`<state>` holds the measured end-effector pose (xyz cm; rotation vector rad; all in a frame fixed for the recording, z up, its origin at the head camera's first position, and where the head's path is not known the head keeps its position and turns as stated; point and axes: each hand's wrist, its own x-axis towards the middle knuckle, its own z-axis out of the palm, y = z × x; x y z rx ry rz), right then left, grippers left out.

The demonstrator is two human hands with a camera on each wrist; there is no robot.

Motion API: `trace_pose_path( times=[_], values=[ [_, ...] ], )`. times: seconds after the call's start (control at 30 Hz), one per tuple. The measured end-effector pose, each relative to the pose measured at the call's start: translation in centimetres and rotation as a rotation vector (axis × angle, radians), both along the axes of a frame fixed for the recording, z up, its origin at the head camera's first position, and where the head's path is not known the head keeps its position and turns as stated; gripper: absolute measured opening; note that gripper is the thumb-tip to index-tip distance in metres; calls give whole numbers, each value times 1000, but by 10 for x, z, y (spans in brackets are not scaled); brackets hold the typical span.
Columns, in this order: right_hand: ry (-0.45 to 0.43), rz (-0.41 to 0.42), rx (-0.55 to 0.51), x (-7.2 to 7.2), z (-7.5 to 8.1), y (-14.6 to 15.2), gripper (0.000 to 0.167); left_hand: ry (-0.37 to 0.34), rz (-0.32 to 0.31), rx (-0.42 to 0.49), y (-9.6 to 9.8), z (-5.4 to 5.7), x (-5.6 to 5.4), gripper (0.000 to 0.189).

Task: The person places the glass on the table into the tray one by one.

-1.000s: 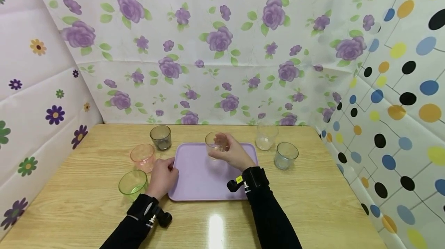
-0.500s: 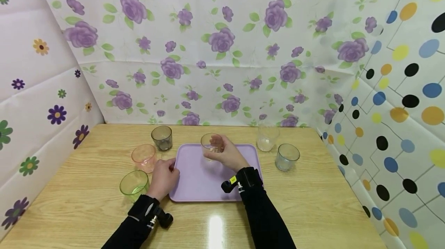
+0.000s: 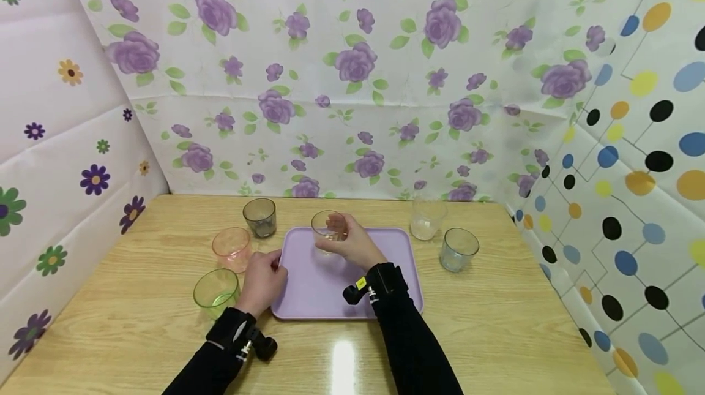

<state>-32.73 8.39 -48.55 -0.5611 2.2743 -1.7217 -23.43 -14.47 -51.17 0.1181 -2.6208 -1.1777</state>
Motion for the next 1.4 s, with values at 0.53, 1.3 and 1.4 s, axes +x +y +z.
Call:
trace_pose_path(
  times=[0.53, 1.3, 1.4],
  values=[
    [30, -6, 20, -4, -5, -15, 79, -17, 2, -19, 0, -3, -2, 46],
    [12, 7, 5, -9, -12, -31, 79, -31, 6, -11, 0, 0, -2, 47],
    [7, 6, 0, -9, -14, -32, 79, -35, 5, -10, 0, 0, -2, 47]
  ],
)
